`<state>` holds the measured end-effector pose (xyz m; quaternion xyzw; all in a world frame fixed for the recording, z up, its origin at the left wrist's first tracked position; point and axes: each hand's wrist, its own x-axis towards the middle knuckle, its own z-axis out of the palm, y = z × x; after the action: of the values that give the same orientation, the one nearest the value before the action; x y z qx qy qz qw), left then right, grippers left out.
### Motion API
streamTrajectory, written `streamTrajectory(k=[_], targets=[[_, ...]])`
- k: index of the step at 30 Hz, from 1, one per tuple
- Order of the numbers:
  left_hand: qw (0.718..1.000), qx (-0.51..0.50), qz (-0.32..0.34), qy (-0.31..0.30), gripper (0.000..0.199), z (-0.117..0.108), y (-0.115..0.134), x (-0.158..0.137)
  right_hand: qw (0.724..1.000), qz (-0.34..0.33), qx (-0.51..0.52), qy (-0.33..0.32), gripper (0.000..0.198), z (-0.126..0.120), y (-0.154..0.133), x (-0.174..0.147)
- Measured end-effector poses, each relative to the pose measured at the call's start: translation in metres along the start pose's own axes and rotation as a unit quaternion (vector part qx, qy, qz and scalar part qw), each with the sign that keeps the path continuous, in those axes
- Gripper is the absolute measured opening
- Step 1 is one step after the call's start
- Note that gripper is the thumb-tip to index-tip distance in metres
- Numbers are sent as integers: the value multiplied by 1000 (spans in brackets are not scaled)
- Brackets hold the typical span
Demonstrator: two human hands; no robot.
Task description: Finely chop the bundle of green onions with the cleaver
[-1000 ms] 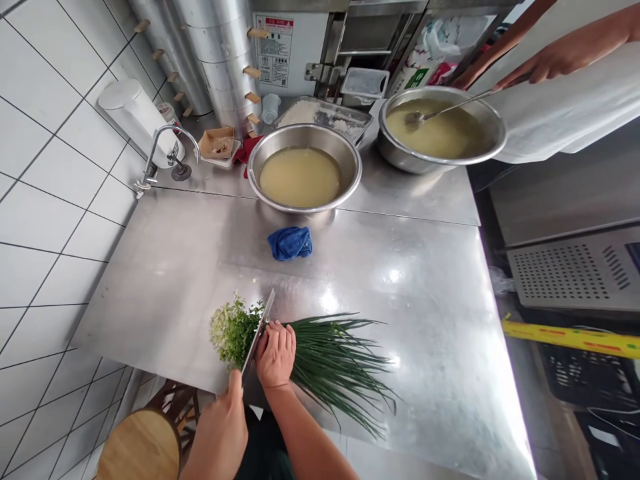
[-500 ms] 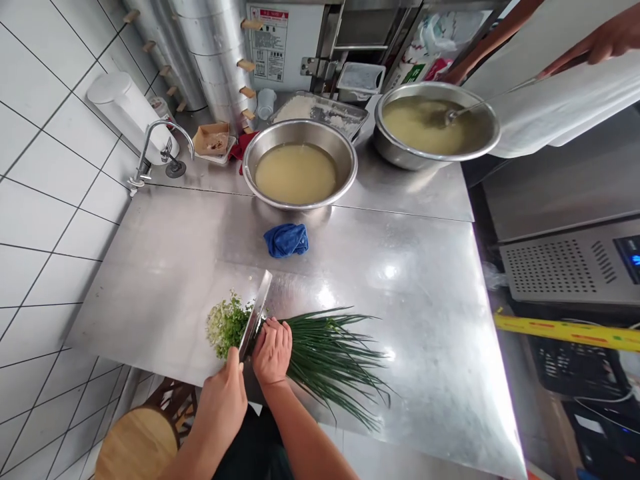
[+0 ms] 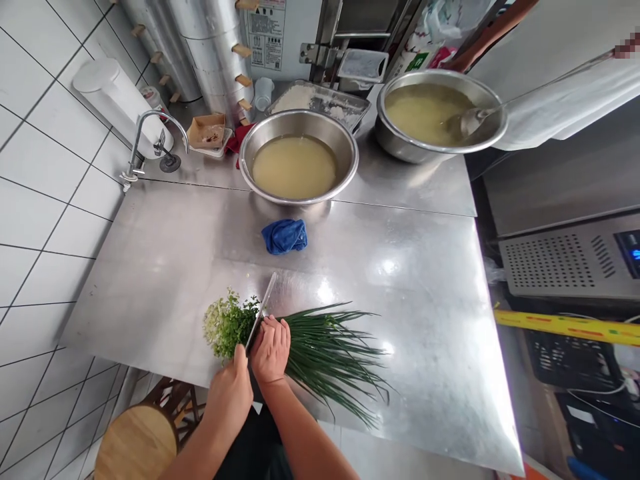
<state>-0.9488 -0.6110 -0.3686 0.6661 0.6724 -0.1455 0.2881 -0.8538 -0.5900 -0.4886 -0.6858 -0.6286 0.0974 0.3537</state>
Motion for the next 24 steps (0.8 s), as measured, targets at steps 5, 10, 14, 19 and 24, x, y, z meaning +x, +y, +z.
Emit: streamTrajectory(k=[5,10,14,19,24], targets=[[1000,-20,-6,-5,42,-29,3,-1,1000,4,5,7,16,0,0,0],[997,12,-14,-74,54,-34,0,-38,1000,3,0,11,15,1,1,-1],[990,40,-62,-121,63,-15,-8,-54,1000,-1,-15,7,16,-1,2,0],[994,33,-57,-85,59,1,4,-27,1000,-9,-19,2,22,-2,6,-1],[998,14,-55,-17,50,-15,25,-9,999,-26,-36,31,27,-1,13,-7]])
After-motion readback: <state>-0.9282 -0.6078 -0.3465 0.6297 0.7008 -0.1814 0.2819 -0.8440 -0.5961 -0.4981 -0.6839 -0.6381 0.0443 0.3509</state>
